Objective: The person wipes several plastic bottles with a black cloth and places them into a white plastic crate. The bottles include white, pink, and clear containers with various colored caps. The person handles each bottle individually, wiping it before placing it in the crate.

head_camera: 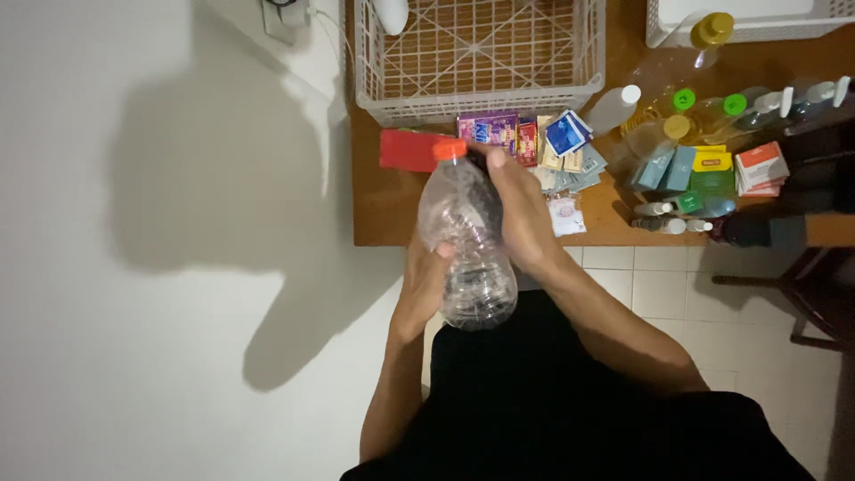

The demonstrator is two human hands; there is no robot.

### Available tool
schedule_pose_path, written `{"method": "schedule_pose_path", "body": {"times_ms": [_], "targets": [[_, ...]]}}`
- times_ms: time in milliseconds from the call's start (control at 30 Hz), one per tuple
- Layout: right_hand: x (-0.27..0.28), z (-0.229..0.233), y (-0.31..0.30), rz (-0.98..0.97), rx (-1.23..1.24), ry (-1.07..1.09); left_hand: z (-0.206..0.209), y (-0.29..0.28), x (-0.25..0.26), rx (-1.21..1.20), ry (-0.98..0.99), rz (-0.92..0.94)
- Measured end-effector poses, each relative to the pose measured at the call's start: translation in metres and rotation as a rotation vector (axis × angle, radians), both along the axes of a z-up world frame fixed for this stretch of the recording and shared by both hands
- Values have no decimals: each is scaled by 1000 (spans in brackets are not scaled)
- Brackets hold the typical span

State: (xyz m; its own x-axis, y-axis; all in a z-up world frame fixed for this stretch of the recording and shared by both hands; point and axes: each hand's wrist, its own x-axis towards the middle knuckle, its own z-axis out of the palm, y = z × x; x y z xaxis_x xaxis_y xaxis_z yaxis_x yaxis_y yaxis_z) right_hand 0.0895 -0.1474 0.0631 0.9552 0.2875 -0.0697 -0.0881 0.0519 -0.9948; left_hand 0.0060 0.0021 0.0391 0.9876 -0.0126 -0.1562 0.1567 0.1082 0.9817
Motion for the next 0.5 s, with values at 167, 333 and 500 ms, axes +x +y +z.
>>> {"method": "schedule_pose_path", "body": {"times_ms": [167, 333, 500], "targets": [[-33, 18, 4, -53, -260, -463, 1, -10, 3, 87, -101, 296], [-52, -23, 15, -36, -283, -505, -3, -18, -1, 80, -363, 596], [-58, -28, 22, -182, 574, 746, -35, -23, -5, 313, -734, 583]]}}
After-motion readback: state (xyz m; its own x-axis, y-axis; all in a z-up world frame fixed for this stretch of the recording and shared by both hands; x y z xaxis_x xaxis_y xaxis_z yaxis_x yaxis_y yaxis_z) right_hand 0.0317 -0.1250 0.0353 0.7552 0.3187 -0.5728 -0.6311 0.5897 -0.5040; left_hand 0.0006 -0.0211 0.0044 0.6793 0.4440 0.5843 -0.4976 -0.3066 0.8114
